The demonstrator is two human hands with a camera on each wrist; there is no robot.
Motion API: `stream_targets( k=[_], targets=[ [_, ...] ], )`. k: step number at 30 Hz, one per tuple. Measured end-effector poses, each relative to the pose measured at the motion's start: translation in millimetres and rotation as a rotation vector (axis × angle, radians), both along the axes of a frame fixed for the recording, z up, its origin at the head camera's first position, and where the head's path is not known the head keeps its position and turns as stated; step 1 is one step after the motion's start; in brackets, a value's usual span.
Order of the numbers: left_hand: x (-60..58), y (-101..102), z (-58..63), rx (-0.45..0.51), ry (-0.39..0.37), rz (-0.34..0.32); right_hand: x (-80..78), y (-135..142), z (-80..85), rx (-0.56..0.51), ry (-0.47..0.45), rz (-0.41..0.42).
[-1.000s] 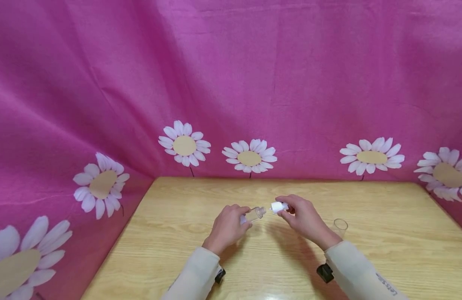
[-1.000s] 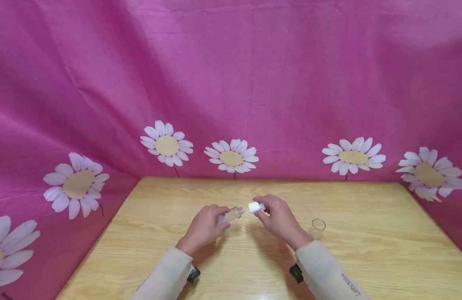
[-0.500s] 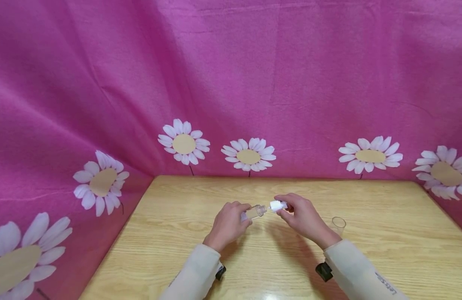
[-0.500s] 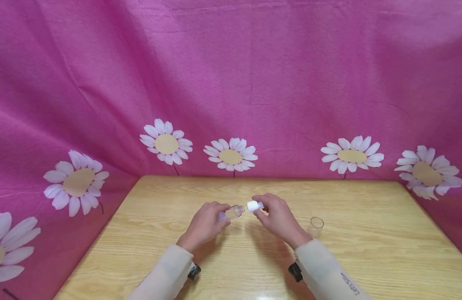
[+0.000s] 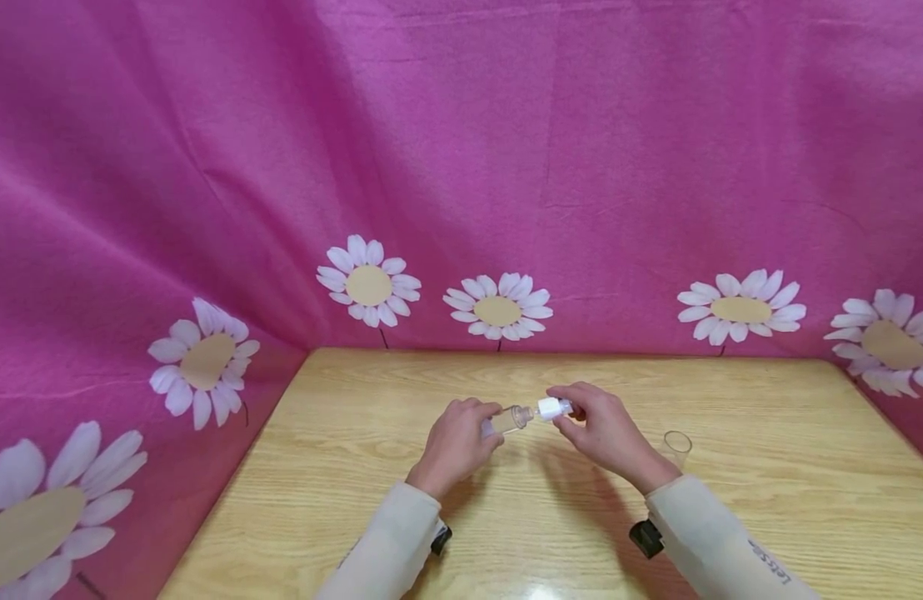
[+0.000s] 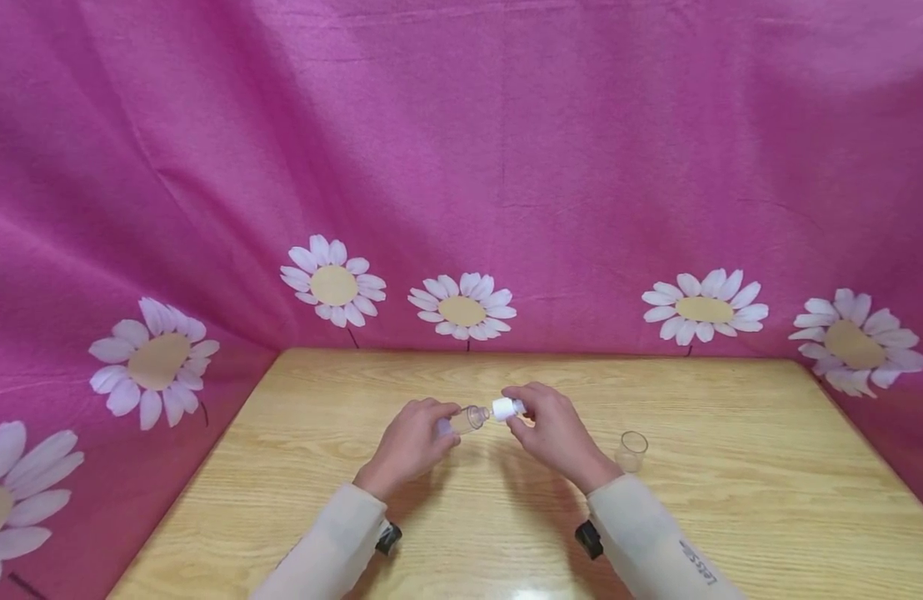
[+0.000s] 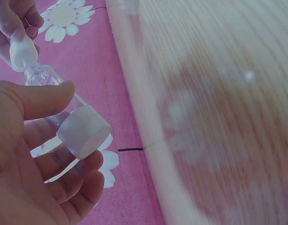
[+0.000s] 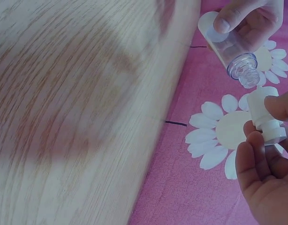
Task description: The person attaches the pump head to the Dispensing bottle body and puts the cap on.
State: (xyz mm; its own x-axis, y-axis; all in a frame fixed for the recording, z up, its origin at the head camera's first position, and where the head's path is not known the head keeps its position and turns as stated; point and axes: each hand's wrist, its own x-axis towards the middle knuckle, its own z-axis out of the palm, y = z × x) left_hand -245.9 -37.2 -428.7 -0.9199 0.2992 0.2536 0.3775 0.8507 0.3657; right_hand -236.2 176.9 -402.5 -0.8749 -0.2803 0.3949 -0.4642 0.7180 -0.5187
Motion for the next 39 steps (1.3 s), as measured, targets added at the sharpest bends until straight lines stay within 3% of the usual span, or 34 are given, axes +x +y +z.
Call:
stream_targets(
  k=[39],
  targets=[
    [3.0, -6, 0.7, -0.015, 0.002, -0.020, -2.5, -13, -6.8, -0.014, 0.046, 0.077]
  ],
)
